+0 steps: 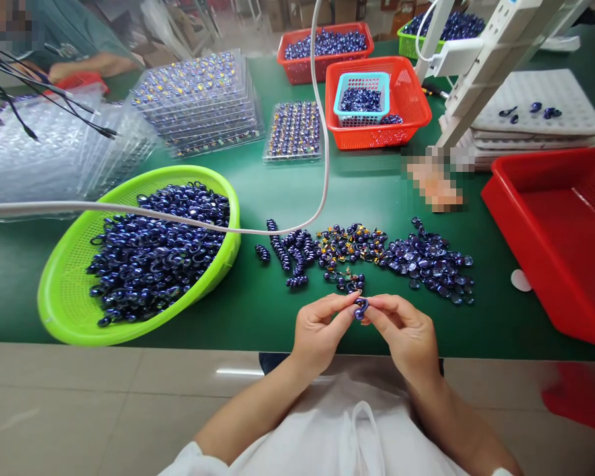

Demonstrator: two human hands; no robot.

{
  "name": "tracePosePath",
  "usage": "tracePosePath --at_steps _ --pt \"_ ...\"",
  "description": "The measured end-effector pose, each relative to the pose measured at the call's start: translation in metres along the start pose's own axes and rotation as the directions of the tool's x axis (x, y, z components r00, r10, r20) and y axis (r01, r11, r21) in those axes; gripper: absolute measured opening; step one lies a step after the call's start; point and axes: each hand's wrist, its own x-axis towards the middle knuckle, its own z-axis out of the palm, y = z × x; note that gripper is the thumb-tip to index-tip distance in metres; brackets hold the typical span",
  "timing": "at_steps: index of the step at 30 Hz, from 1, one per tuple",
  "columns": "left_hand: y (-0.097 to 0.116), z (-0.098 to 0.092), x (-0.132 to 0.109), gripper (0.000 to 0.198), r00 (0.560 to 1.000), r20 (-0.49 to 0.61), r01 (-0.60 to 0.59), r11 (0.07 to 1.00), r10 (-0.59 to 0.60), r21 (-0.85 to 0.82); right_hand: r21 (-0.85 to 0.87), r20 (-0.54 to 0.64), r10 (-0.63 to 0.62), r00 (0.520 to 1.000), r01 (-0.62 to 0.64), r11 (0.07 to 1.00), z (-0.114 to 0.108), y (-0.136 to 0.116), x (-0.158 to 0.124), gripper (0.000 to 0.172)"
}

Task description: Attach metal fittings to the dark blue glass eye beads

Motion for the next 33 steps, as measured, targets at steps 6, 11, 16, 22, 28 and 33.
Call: tracePosePath --at_steps 6,11,16,22,28,33 --pt "-0.002 -0.003 -0.001 0.022 0.972 0.089 -0.225 0.969 0.217 0.103 0.007 0.02 0.0 1.0 0.0 1.0 -0.002 0.001 0.002 0.007" --pt "-0.004 -0.003 -0.002 0.033 0.929 0.153 -0.358 0.924 0.338 0.133 0.024 0.015 0.017 1.0 -0.017 1.0 -0.002 0.001 0.002 0.009" --pt "-0.003 -0.004 -0.002 0.024 0.945 0.117 -0.318 0.94 0.305 0.125 0.102 0.097 0.073 0.993 -0.083 0.991 -0.002 0.003 0.0 0.018" --pt "0.004 -0.006 -0.004 0.022 0.947 0.137 -0.31 0.939 0.291 0.15 0.149 0.208 0.103 0.973 -0.135 0.98 0.0 0.007 -0.002 0.019" --pt "-0.001 -0.008 -0.003 0.023 0.947 0.153 -0.303 0.943 0.282 0.14 0.094 0.192 0.076 0.978 -0.096 0.991 0.0 0.013 -0.004 0.019" --pt "0.006 -0.01 0.0 0.025 0.944 0.208 -0.297 0.934 0.256 0.2 -0.015 0.183 -0.053 0.982 0.057 0.998 -0.007 0.008 0.001 0.014"
